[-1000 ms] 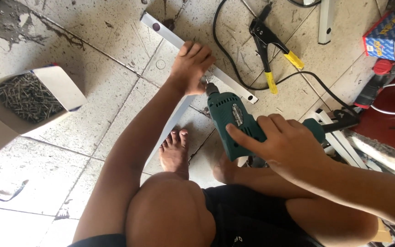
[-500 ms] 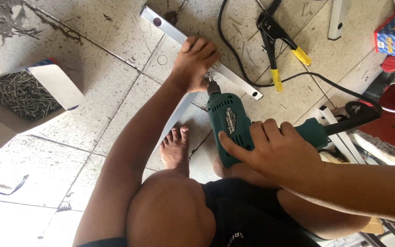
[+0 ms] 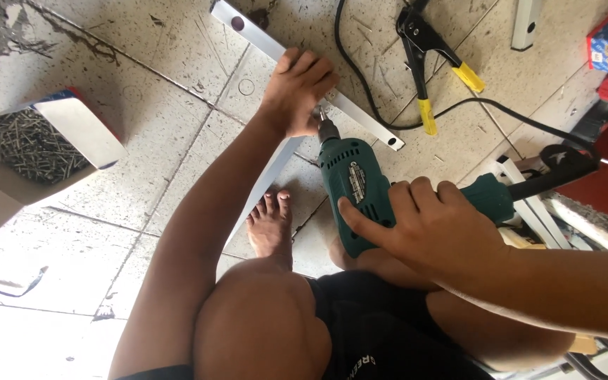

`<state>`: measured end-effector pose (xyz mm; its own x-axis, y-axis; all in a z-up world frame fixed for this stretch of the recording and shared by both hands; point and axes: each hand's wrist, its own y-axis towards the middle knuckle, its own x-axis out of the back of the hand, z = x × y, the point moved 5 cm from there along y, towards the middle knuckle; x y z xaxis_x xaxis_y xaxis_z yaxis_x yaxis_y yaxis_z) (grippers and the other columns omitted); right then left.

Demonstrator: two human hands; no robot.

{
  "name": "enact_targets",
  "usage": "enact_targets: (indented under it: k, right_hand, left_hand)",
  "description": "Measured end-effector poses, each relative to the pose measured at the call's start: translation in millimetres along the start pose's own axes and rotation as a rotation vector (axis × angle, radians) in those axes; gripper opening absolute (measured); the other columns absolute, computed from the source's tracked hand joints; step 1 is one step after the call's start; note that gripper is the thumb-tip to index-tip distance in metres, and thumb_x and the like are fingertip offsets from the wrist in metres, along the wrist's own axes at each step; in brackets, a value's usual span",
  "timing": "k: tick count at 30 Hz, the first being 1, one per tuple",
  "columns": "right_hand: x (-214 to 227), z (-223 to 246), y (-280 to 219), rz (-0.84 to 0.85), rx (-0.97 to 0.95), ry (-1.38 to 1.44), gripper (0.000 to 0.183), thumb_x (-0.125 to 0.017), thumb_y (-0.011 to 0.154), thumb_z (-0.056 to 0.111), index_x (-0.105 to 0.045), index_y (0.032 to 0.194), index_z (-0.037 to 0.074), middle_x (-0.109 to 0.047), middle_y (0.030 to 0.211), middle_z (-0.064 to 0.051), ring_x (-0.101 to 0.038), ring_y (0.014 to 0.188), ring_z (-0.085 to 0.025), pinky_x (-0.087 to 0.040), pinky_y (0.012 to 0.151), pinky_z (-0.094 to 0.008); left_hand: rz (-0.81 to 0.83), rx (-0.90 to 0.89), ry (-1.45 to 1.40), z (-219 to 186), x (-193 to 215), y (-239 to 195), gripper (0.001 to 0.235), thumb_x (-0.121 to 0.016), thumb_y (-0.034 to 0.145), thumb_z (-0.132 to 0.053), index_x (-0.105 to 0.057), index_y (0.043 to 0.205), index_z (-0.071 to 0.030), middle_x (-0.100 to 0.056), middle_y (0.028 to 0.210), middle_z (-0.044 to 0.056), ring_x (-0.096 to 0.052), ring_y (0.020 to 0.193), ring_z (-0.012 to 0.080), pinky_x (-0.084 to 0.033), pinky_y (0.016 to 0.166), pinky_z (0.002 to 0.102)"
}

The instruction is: Assembling an aluminum frame by drilling holes and using a rivet gun to join the pieces.

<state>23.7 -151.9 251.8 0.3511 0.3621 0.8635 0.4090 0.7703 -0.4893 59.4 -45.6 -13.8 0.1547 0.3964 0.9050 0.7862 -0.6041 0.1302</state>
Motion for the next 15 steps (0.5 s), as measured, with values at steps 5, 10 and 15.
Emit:
enact_targets:
  k: [5,10,15]
  right_hand:
    - [-4,-2,-4,0.013,0.017,-0.043,0.066,-0.060,0.086,0.062,-0.052,0.143,0.031,-0.066,0.078,-0.016,-0.061,0.056,-0.021,-0.049,0.046,-0.029]
    - [-7,-3,-5,0.032,0.033,-0.076,0.067,-0.058,0.087,0.064,-0.051,0.144,0.031,-0.065,0.077,-0.015,-0.062,0.055,-0.020,-0.049,0.046,-0.028]
    - [-3,-2,-5,-0.025,0.022,-0.106,0.061,-0.066,0.083,0.042,-0.053,0.142,0.032,-0.063,0.075,-0.013,-0.058,0.053,-0.018,-0.048,0.045,-0.027]
  left_hand:
    - [-0.013,0.008,-0.010,-1,2,0,0.072,-0.087,0.053,-0.048,-0.069,0.119,-0.027,-0.058,0.119,-0.008,-0.046,0.114,0.0175,-0.019,0.109,0.034]
    - [-0.036,0.001,-0.008,-2,2,1,0.072,-0.087,0.054,-0.054,-0.068,0.119,-0.027,-0.058,0.120,-0.008,-0.047,0.115,0.0179,-0.019,0.109,0.035]
    - [-0.003,0.012,0.018,-1,0,0,0.072,-0.084,0.052,-0.050,-0.067,0.118,-0.028,-0.058,0.120,-0.008,-0.046,0.116,0.0186,-0.020,0.107,0.035]
